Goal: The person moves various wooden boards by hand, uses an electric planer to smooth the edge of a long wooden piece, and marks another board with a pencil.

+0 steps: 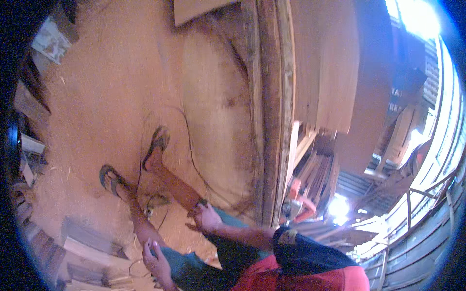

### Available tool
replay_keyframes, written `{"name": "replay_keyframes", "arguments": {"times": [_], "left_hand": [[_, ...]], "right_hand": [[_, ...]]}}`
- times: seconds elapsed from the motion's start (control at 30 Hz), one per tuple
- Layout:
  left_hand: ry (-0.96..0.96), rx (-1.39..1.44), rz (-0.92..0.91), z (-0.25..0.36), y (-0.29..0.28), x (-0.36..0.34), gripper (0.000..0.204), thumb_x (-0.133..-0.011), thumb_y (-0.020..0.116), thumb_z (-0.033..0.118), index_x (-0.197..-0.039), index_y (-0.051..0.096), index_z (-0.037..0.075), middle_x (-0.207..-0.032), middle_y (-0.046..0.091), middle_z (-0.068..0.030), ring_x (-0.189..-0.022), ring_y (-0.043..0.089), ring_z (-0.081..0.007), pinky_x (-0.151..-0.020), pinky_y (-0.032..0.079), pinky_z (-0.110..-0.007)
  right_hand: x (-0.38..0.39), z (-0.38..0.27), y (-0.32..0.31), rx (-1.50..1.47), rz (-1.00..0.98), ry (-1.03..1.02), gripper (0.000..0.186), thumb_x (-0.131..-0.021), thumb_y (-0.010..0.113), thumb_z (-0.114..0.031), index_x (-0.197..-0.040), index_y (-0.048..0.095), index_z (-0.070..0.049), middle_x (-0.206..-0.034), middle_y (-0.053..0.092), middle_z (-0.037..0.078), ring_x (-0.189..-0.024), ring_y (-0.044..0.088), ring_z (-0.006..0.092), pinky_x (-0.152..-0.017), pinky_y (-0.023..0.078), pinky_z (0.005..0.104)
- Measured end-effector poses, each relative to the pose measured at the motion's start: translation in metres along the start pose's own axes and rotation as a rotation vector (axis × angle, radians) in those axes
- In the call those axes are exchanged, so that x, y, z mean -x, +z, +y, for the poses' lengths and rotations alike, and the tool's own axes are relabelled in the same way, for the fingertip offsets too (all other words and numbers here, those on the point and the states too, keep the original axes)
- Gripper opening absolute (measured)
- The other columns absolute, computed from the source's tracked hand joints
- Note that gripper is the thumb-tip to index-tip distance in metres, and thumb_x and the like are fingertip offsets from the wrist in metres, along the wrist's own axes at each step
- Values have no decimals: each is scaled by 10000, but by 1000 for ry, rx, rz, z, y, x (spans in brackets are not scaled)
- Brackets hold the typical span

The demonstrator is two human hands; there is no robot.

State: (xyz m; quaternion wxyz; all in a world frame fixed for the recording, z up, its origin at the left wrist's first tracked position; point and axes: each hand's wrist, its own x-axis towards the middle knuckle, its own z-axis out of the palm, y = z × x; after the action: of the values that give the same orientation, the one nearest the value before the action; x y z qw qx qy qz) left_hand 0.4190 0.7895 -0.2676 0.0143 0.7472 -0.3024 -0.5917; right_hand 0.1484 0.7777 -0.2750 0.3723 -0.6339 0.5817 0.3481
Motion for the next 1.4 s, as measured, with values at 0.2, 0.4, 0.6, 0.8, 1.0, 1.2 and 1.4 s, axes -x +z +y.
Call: {"name": "replay_keyframes", "arguments": {"times": [0.2, 0.4, 0.6, 0.8, 1.0, 1.2, 1.4], "left_hand": [[-45, 64, -11, 18, -11, 2, 507, -960, 569, 489, -1239, 666, 77, -1161, 685, -222, -1056, 642, -438, -920, 503, -494], [-20, 25, -35, 23, -14, 1, 619, -970, 517, 556, -1294, 625, 39, -1212, 658, -255, -1092, 630, -453, -948, 496, -495], [-16, 42, 17, 8, 3, 3, 587, -974, 523, 530, -1272, 623, 35, -1173, 666, -256, -1046, 644, -446, -917, 505, -500], [-25, 23, 4, 24, -9, 3, 546, -975, 541, 500, -1227, 644, 26, -1127, 673, -257, -1016, 646, -444, -885, 509, -501], [-39, -20, 82, 14, 3, 4, 569, -972, 535, 519, -1224, 648, 22, -1141, 672, -255, -1022, 646, -446, -892, 506, -498], [-57, 12, 37, 27, -7, -1, 588, -978, 518, 537, -1247, 643, 29, -1158, 672, -253, -1052, 644, -439, -913, 505, -493], [-158, 49, 20, 44, -21, -8, 629, -954, 548, 579, -1289, 637, 54, -1184, 678, -235, -1075, 656, -400, -938, 505, -462]], "right_hand": [[-2, -16, -24, -16, -71, 6, 517, -889, 604, -604, -1119, 728, -157, -1152, 680, 49, -1165, 564, 243, -1003, 389, 496], [-3, -13, -28, -44, -66, -10, 490, -887, 617, -593, -1093, 731, -163, -1030, 717, 11, -1122, 592, 222, -1002, 390, 477], [-7, -8, -26, -66, -132, 7, 564, -895, 564, -649, -1116, 728, -156, -995, 725, 18, -1196, 572, 244, -1070, 351, 489], [-7, -7, -23, 0, -112, -12, 543, -889, 585, -639, -1088, 734, -157, -948, 720, 1, -1123, 603, 210, -1033, 371, 463], [-9, -8, -30, -34, -103, -24, 519, -885, 605, -623, -1065, 734, -154, -913, 720, -10, -1056, 628, 206, -994, 398, 447], [-12, -5, -32, -48, -90, -54, 530, -883, 598, -631, -1077, 729, -156, -917, 726, 2, -1075, 626, 233, -1010, 396, 466], [-12, -1, -66, -106, -90, -27, 532, -901, 594, -597, -1103, 718, -121, -1023, 718, 84, -1102, 633, 294, -1009, 428, 459]]}}
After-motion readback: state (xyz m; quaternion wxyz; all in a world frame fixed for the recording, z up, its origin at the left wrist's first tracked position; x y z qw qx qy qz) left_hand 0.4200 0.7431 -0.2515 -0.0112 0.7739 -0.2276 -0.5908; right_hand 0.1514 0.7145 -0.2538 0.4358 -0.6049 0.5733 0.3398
